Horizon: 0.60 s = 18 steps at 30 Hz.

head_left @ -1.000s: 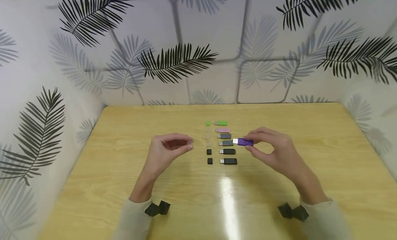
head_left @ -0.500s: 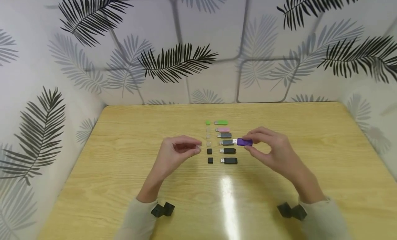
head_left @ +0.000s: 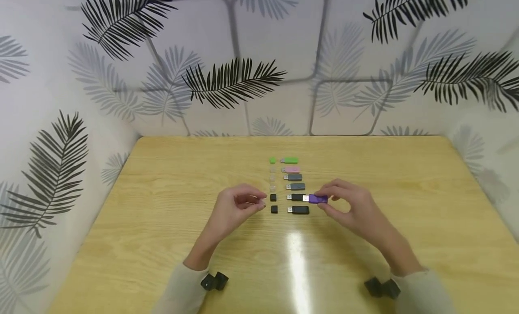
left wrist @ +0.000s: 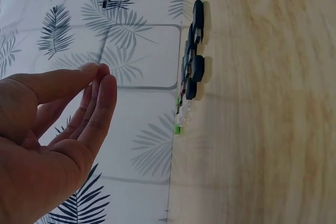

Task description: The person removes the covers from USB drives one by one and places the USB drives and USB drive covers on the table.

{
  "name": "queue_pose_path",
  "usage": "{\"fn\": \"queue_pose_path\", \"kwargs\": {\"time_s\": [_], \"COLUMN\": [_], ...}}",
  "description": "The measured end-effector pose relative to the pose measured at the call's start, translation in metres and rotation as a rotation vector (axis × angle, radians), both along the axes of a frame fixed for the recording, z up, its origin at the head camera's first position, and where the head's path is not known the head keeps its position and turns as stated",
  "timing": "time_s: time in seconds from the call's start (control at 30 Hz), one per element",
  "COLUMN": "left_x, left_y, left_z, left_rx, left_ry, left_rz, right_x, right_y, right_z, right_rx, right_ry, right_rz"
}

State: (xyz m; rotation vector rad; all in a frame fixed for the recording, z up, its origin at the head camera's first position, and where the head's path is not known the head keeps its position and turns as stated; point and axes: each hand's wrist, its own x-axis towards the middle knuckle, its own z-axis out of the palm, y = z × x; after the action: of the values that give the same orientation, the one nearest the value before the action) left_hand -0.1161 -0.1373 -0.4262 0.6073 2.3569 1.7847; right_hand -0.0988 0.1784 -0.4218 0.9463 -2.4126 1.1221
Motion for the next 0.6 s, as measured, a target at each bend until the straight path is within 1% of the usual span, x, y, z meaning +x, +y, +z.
{"fn": "queue_pose_path", "kwargs": {"time_s": [0.17,0.27,0.4,0.5,0.6], "left_x": [0.004,0.004,0.005,0.004,0.007], "left_y": [0.004,0.006,0.011,0.014,0.016], "left_z": [-0.007,-0.011,-0.015,-0.019,-0.026], "left_rx": [-0.02,-0.029,-0.074,-0.12,-0.156], "left_ry": [-0.005,0.004,0.004,-0.019,-0.049], "left_rz": [-0.007,-0.005,0.011,0.009,0.006], "right_x": [0.005,0.005,0.004,0.004,0.006], "right_y": [0.001,-0.001,-0.003,-0.005,-0.007], "right_z": [-0.011,-0.018,-0.03,-0.037,-0.042], "right_rx": [-0.003,-0.014,-0.013,0.002,0.011], "right_ry": [-0.048,-0.072,-0.117,-0.154,-0.199], "right_rz": [-0.017,-0.022,-0.022,-0.035,-0.057]}}
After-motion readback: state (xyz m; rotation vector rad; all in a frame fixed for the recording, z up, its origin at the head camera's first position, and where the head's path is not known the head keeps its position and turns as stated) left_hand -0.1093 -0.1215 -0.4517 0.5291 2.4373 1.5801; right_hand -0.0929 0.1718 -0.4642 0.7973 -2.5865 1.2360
